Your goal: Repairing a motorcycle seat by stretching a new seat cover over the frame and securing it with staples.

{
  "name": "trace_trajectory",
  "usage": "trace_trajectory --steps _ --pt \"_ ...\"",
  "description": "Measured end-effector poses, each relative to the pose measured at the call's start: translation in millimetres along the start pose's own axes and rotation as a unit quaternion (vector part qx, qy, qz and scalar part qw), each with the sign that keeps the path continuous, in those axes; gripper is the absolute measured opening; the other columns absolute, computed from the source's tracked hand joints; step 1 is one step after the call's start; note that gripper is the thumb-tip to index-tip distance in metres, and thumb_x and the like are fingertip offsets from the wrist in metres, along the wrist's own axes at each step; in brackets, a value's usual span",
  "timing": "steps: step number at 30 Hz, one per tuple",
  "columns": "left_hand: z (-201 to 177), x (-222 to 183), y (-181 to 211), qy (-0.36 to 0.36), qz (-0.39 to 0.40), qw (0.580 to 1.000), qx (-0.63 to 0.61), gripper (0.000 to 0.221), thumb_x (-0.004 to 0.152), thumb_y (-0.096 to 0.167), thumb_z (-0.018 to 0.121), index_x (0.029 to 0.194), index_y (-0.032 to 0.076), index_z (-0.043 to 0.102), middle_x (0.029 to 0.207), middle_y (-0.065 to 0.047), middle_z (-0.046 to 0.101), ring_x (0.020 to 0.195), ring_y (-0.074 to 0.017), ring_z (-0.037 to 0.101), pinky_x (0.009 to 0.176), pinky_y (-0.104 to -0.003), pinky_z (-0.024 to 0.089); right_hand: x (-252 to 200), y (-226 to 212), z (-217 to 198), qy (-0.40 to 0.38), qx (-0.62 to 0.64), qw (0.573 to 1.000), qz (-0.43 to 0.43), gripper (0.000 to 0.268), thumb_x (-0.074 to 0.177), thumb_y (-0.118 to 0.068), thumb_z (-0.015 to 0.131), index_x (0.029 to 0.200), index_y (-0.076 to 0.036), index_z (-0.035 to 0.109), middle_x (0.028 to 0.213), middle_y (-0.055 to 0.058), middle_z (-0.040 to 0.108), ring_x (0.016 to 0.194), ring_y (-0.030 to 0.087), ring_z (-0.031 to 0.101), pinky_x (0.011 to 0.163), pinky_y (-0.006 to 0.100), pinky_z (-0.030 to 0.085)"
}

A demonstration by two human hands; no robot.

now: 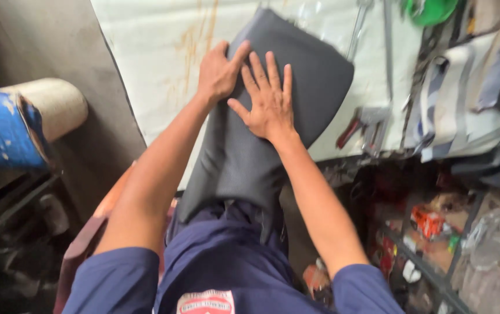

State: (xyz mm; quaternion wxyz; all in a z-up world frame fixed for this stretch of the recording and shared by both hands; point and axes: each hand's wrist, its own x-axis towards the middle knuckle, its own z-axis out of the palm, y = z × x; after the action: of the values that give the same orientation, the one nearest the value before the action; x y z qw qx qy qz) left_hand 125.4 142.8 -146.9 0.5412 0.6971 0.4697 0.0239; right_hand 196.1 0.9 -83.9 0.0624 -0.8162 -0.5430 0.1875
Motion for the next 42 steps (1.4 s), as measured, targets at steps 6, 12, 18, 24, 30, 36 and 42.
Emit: trace_trajectory --steps 6,12,18,24,30,36,42 --pt "14.2 18.1 -22.2 -0.006 0.008 1.0 0.012 0.072 0.099 0.066 0.035 0.091 0.005 0.071 0.09 -0.021 0.072 0.092 -0.0417 0.067 0.083 -0.05 0.048 43.1 29.3 -4.6 -0.066 -0.015 0.99 -0.12 0.09 0.098 -0.061 0.054 0.159 0.002 0.038 0.167 0.016 0.028 0.157 0.036 0.008 0.125 0.059 0.002" --pt "18.2 31.0 -47.6 0.004 0.013 0.998 -0.053 0.069 0.102 0.059 0.034 0.098 0.003 0.075 0.09 -0.019 0.073 0.091 -0.0404 0.067 0.084 -0.048 0.048 96.0 47.6 -7.8 -0.143 -0.081 0.954 -0.25 0.081 0.094 -0.06 0.055 0.145 0.003 0.052 0.154 0.017 0.046 0.15 0.029 0.028 0.125 0.052 0.008" --pt "26.9 -54.0 -37.1 0.128 0.148 0.981 -0.019 0.091 0.085 0.05 0.078 0.143 -0.012 0.048 0.143 -0.034 0.052 0.135 -0.046 0.051 0.113 -0.048 0.041 125.4 49.4 -10.6 -0.071 0.019 0.933 -0.353 0.047 0.095 -0.043 0.063 0.117 -0.002 0.07 0.122 0.013 0.068 0.119 0.029 0.059 0.112 0.043 0.037" --pt "25.9 -52.2 8.9 0.099 0.046 0.988 0.11 0.144 0.043 0.073 0.094 0.138 -0.02 0.039 0.142 -0.034 0.046 0.135 -0.0472 0.045 0.111 -0.049 0.038 138.8 47.0 3.0 -0.038 -0.015 0.931 -0.363 0.03 0.085 -0.038 0.065 0.082 -0.009 0.072 0.087 0.008 0.071 0.091 0.026 0.065 0.092 0.041 0.046" --pt "9.6 -34.3 26.3 0.02 -0.047 0.996 0.08 0.118 0.041 0.07 0.096 0.124 -0.004 0.054 0.121 -0.018 0.06 0.117 -0.0362 0.058 0.1 -0.047 0.048 145.9 46.8 27.1 -0.039 -0.019 0.943 -0.33 0.025 0.075 -0.036 0.065 0.066 -0.014 0.07 0.07 0.007 0.069 0.073 0.025 0.065 0.078 0.041 0.045" --pt "3.2 -19.9 23.2 0.034 -0.07 0.996 0.042 0.108 0.038 0.067 0.096 0.114 -0.001 0.059 0.112 -0.016 0.064 0.108 -0.0349 0.064 0.091 -0.048 0.051 150.3 42.6 33.1 -0.124 -0.042 0.953 -0.275 0.023 0.073 -0.033 0.063 0.065 -0.013 0.071 0.069 0.008 0.07 0.069 0.026 0.066 0.072 0.042 0.045" --pt "-12.9 -31.6 29.2 -0.07 -0.125 0.99 -0.005 0.076 0.052 0.062 0.088 0.104 0.007 0.076 0.103 -0.01 0.078 0.099 -0.0268 0.075 0.089 -0.041 0.056 144.2 31.7 34.1 -0.091 -0.089 0.951 -0.283 0.03 0.063 -0.043 0.065 0.056 -0.015 0.071 0.058 0.013 0.067 0.05 0.03 0.064 0.048 0.043 0.046"
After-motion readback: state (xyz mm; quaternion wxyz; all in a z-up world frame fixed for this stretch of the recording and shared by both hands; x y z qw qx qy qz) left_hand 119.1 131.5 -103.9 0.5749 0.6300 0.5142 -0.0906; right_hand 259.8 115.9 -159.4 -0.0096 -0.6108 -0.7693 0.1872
